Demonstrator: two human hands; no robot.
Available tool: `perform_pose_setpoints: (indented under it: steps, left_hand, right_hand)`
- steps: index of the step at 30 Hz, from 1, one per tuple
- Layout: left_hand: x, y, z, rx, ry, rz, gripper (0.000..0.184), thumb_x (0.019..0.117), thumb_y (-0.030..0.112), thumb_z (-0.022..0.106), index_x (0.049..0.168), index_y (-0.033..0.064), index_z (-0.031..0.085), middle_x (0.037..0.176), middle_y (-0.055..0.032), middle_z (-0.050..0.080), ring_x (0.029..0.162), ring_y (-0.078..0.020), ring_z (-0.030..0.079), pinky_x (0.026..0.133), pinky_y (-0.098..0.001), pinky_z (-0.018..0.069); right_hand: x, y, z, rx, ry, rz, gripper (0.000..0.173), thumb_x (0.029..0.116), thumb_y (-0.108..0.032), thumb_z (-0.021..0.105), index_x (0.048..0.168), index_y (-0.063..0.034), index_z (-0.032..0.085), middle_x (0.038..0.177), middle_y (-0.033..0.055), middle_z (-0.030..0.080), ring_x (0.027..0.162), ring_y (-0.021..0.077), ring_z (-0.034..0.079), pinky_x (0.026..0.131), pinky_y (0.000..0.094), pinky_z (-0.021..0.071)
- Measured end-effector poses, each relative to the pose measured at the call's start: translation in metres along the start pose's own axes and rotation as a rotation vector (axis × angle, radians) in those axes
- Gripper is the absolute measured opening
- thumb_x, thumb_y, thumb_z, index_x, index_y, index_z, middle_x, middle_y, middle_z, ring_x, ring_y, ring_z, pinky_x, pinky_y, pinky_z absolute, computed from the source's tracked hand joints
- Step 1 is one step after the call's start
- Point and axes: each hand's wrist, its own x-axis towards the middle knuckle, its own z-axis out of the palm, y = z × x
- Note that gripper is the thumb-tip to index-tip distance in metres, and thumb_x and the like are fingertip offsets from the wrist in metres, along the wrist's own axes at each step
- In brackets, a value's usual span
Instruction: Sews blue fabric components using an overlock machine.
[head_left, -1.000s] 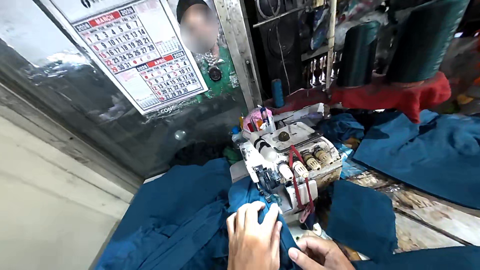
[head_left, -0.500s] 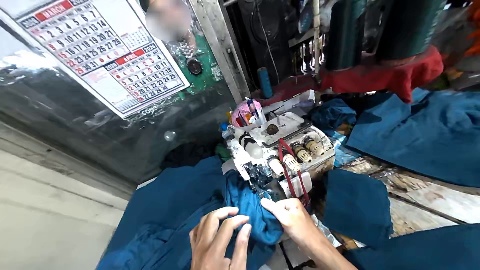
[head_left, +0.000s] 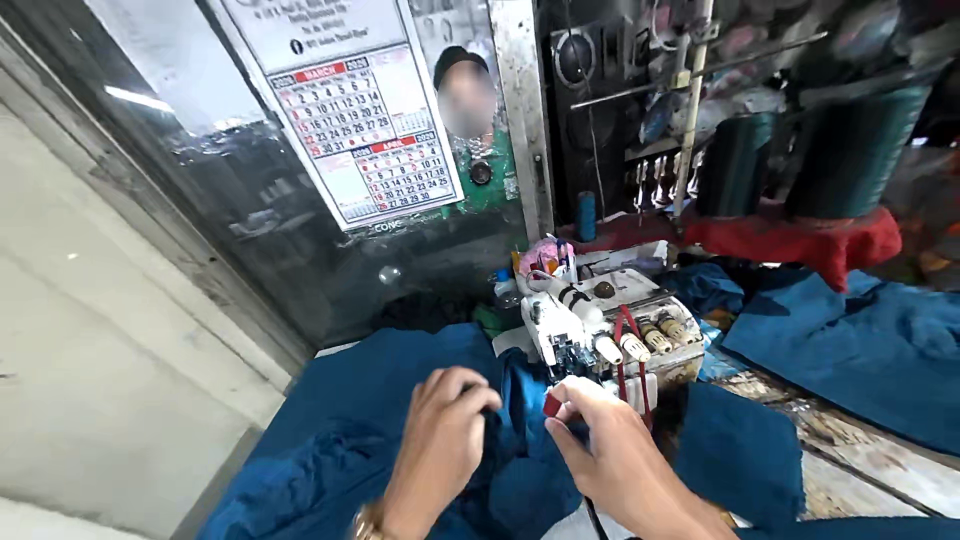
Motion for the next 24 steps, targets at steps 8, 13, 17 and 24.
perform_pose_setpoints:
  steps: [8, 13, 17, 24]
  left_hand:
    - [0.081, 0.038, -0.105, 0.315, -0.334, 0.457, 0.009, 0.0871, 0.020, 0.073, 0.094, 0.0166, 0.078, 0.112, -0.0039, 0.068, 0.108, -0.0280, 0.062, 0.084, -0.0492, 0.0549]
    - [0.036, 0.052, -0.089, 0.173, -0.449, 0.492, 0.020, 0.1004, 0.028, 0.053, 0.101, 0.0213, 0.072, 0.113, 0.0033, 0.068, 0.110, -0.0167, 0.063, 0.089, -0.0402, 0.0562]
    - [0.033, -0.001, -0.005, 0.307, -0.602, 0.269, 0.022, 0.0969, 0.014, 0.062, 0.112, 0.0209, 0.076, 0.124, -0.0093, 0.064, 0.118, -0.0313, 0.059, 0.096, -0.0524, 0.0520]
    - [0.036, 0.046, -0.109, 0.330, -0.463, 0.510, 0.011, 0.0877, 0.028, 0.067, 0.086, 0.0188, 0.074, 0.126, -0.0024, 0.066, 0.124, -0.0291, 0.058, 0.093, -0.0554, 0.0531]
  right_hand:
    - [-0.044, -0.014, -0.045, 0.709, -0.182, -0.092, 0.029, 0.0937, -0.010, 0.070, 0.120, -0.0094, 0.059, 0.107, 0.0051, 0.067, 0.087, 0.0186, 0.070, 0.067, 0.0354, 0.0634]
    - [-0.117, 0.011, -0.071, 0.411, -0.184, 0.133, 0.042, 0.0939, -0.017, 0.075, 0.131, -0.0060, 0.058, 0.130, 0.0116, 0.061, 0.101, 0.0217, 0.071, 0.080, 0.0421, 0.0652]
    - [-0.110, 0.025, -0.050, 0.157, -0.204, 0.188, 0.038, 0.0954, -0.024, 0.070, 0.131, -0.0156, 0.061, 0.107, 0.0023, 0.074, 0.087, 0.0156, 0.073, 0.075, 0.0388, 0.0634]
    - [-0.104, 0.029, -0.055, 0.519, -0.143, -0.028, 0.030, 0.0969, -0.016, 0.070, 0.126, -0.0126, 0.064, 0.112, 0.0026, 0.072, 0.086, 0.0148, 0.072, 0.069, 0.0351, 0.0641]
